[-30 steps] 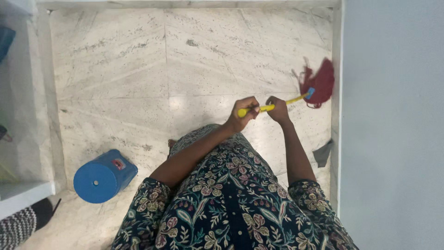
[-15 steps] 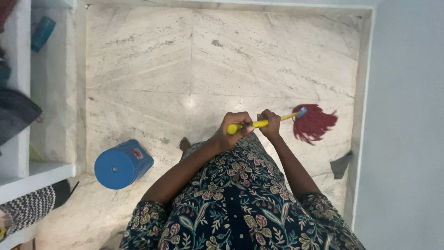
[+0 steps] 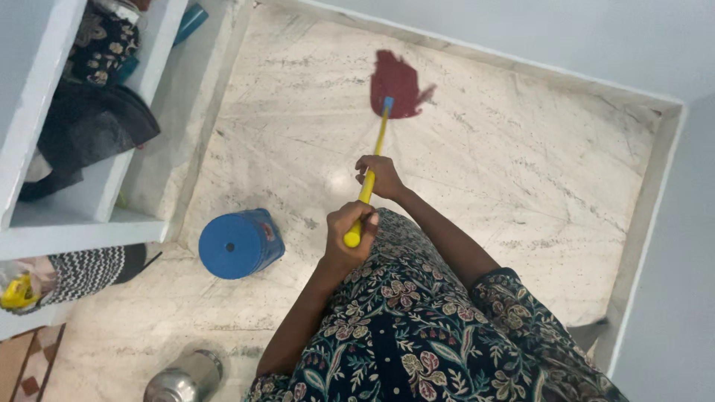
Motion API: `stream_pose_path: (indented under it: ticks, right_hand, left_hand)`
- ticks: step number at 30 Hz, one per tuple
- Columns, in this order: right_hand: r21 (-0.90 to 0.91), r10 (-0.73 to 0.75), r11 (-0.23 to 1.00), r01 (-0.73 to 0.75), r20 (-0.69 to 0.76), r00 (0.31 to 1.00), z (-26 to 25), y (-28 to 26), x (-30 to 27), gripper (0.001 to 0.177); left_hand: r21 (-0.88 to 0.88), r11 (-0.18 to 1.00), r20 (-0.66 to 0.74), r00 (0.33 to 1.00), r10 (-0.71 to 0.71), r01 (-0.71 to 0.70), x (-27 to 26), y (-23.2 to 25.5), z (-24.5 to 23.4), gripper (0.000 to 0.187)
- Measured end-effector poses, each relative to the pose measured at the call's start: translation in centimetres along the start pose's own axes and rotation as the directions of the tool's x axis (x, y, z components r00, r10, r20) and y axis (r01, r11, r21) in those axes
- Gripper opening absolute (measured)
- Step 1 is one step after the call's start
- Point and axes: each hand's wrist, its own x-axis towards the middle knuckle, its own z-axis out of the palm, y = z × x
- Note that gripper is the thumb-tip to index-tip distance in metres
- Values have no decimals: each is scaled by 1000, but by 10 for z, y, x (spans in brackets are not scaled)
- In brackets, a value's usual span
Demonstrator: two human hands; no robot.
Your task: The person cleans a spill on a marble floor using a mop, frequently dipping the mop head into a blue bucket and wringing it out.
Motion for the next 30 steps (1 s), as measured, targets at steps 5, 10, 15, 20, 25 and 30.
stream_pose_path:
  ticks: [5,10,15,20,25,30]
  right_hand:
    - [528,132,823,-209,181,975,85,-33,38,16]
    - [195,117,961,-195,352,929,117,-96,59,16]
    - [-120,-6,990,80,519,854,115,-149,70,34]
    - [-208,178,975,-79,516,838,86,-167,41,38]
    - [-284,389,911,-299,351,852,30,-151,-11,33]
    - [-175,619,778,-603,54,784,-31,-95,-99,42]
  left_hand:
    - [285,950,-33,990,140,-125,-4,10,-48,12]
    - [404,902,-112,971,211,-150,-18,26,-105,14]
    - [497,842,-202,917,345,-208,-22,51,-167,23]
    - [391,887,-158,932,327,-245,-11,65,-186,30]
    - [121,951,103,956,274,-285,10,43,-155,25]
    - [-321,944,552,795,253,-77,24,-15,-60,15]
